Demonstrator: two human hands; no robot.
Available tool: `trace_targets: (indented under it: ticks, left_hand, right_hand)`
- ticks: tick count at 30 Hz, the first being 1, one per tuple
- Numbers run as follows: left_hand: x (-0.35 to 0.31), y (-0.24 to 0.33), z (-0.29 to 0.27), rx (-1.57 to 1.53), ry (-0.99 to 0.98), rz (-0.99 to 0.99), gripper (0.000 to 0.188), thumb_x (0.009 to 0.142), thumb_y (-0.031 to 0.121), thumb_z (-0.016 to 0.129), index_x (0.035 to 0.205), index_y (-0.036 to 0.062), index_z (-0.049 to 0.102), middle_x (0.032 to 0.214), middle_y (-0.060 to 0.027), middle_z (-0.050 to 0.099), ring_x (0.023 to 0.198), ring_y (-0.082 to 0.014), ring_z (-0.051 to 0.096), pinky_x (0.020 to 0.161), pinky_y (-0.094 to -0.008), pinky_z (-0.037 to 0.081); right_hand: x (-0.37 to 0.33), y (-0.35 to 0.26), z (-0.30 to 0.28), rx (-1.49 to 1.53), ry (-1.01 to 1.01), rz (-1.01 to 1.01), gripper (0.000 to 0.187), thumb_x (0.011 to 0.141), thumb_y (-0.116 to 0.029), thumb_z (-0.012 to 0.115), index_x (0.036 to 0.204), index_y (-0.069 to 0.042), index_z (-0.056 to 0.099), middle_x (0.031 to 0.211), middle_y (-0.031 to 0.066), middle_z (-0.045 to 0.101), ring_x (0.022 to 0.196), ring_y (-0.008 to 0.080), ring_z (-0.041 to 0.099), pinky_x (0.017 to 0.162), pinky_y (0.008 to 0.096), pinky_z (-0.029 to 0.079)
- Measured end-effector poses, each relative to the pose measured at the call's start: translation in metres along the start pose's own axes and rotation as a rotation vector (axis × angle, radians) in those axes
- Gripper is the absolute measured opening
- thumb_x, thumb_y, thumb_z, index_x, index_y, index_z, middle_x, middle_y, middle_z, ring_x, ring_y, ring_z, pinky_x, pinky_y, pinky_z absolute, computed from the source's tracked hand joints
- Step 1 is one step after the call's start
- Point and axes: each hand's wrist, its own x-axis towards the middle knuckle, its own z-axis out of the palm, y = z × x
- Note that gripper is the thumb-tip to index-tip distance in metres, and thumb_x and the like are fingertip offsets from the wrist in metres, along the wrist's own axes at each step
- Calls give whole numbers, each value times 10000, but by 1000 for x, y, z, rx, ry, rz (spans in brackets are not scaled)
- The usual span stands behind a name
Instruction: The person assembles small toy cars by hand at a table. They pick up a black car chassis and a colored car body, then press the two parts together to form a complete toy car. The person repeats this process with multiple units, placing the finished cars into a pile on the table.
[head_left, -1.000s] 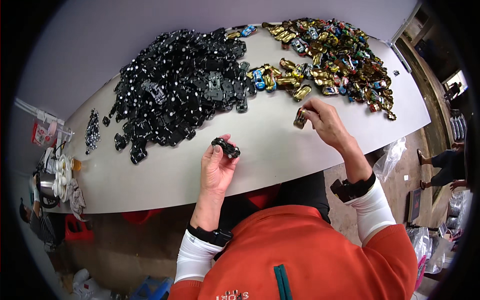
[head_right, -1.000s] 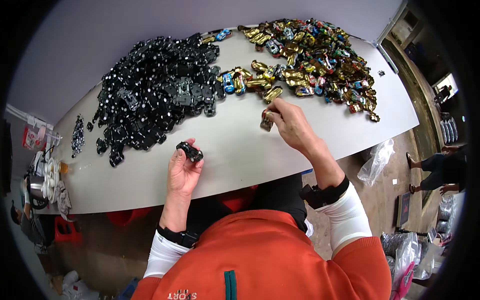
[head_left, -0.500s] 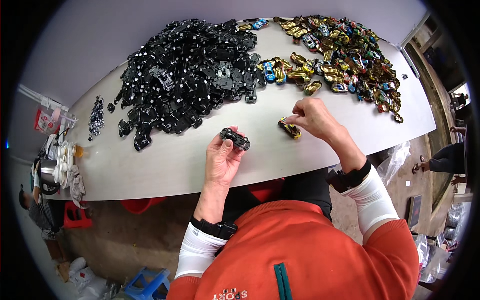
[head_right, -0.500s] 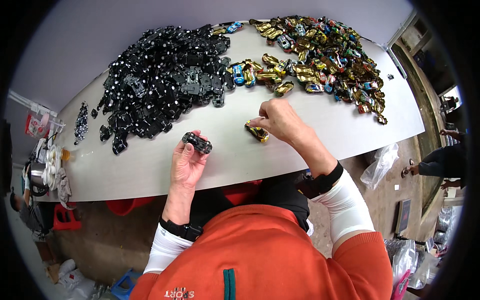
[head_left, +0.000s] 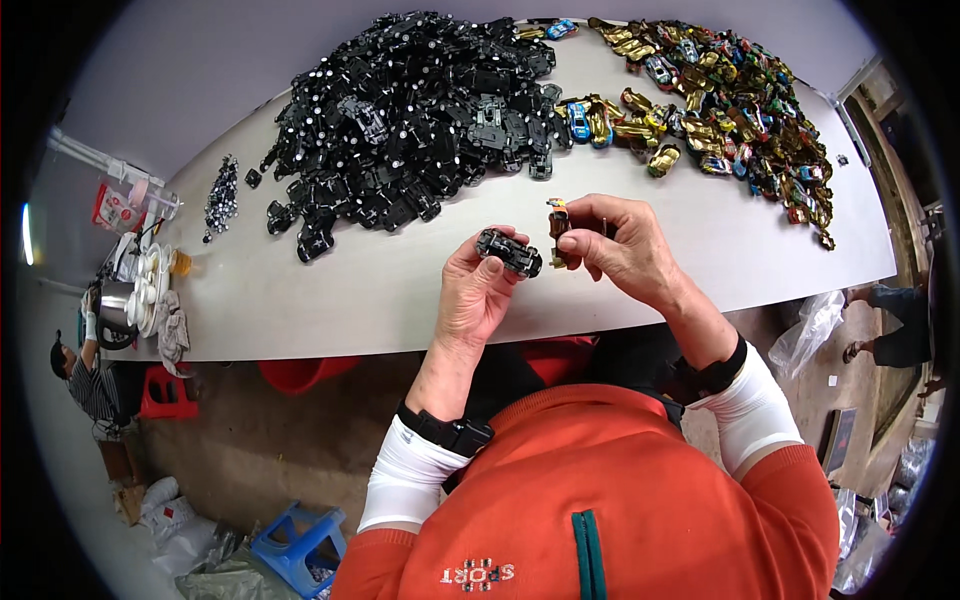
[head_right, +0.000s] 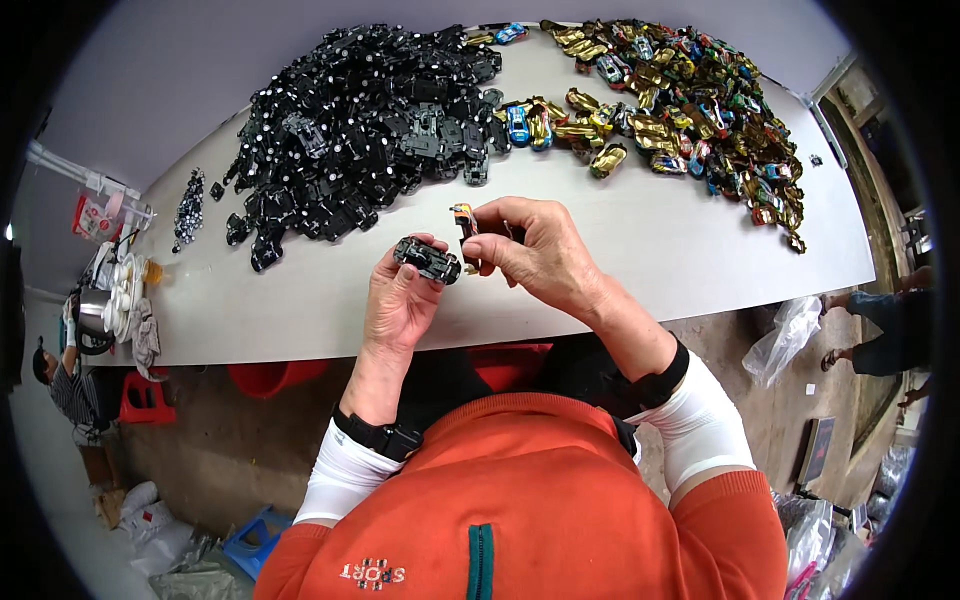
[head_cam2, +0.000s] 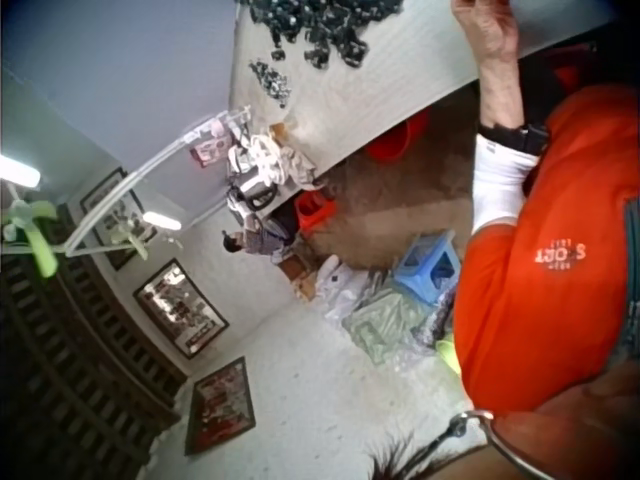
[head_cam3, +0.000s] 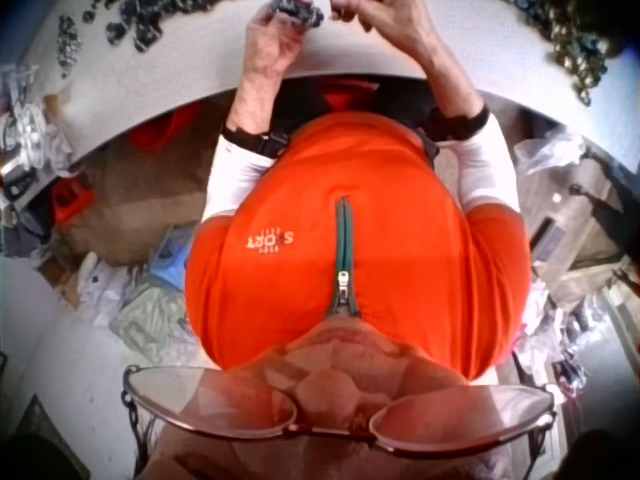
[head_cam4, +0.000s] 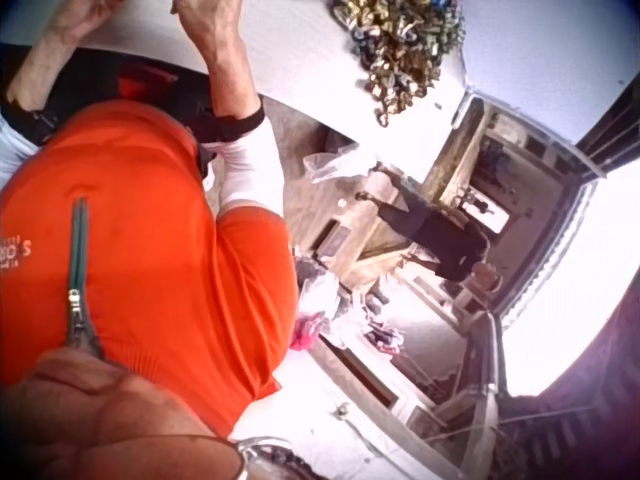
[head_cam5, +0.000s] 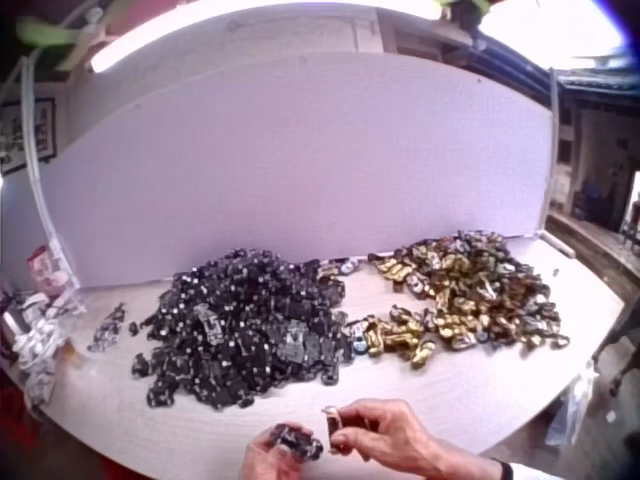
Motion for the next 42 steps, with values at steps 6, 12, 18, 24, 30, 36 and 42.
trace_targets:
  ticks: [6, 12, 18, 24, 30, 36, 42]
  left_hand:
    - [-3, 5, 6, 92, 8, 54, 367, 785, 63, 698, 1116, -21, 567, 1059, -142, 614, 913, -198, 626, 768, -287, 548]
    - [-3, 7, 12, 160, 10, 65, 378, 752, 63, 727, 1097, -7, 592, 1042, -129, 624, 894, -191, 622, 699, -282, 534]
    - [-6, 7, 22, 251, 9, 63, 374, 724, 64, 749, 1062, -16, 611, 1009, -105, 635, 852, -161, 619, 678, -266, 526]
    - [-5, 7, 35, 360, 14, 103, 367, 700, 41, 762, 1031, -37, 624, 960, -67, 632, 843, -146, 616, 683, -244, 523]
    - [-6, 18, 40, 381, -36, 142, 383, 687, 50, 767, 1029, -47, 625, 931, -59, 611, 837, -160, 625, 732, -271, 550]
    - [-13, 26, 50, 433, -71, 177, 363, 689, 36, 761, 1010, -60, 624, 920, -71, 612, 826, -170, 632, 702, -278, 568]
    - [-15, 23, 56, 448, -114, 214, 326, 704, 7, 745, 995, -70, 620, 905, -77, 600, 791, -170, 632, 664, -273, 574]
  right_hand:
    - [-3, 1, 9, -63, -18, -53, 189, 821, -93, 663, 975, 15, 645, 675, 37, 614, 582, 61, 561, 442, 202, 428]
    - [-5, -1, 10, -112, -9, -89, 180, 812, -50, 660, 978, 19, 645, 683, 46, 607, 580, 65, 559, 448, 211, 441]
    - [-10, -3, 11, -106, -5, -106, 202, 785, -21, 680, 976, 28, 639, 732, 68, 621, 603, 89, 586, 480, 231, 474]
    - [-9, -3, 16, -324, 7, -421, 316, 716, -18, 728, 1013, 13, 625, 763, 125, 631, 645, 208, 641, 564, 298, 519]
    - [-10, -14, 21, -510, 6, -582, 493, 672, -53, 753, 1134, -81, 584, 751, 110, 593, 651, 269, 600, 568, 353, 489]
    - [-18, -24, 23, -535, -34, -541, 521, 681, -46, 745, 1172, -69, 572, 750, 114, 579, 631, 265, 598, 542, 347, 495]
    - [-25, -36, 20, -521, -119, -597, 548, 713, 49, 687, 1228, -70, 544, 795, 116, 556, 636, 240, 609, 563, 318, 532]
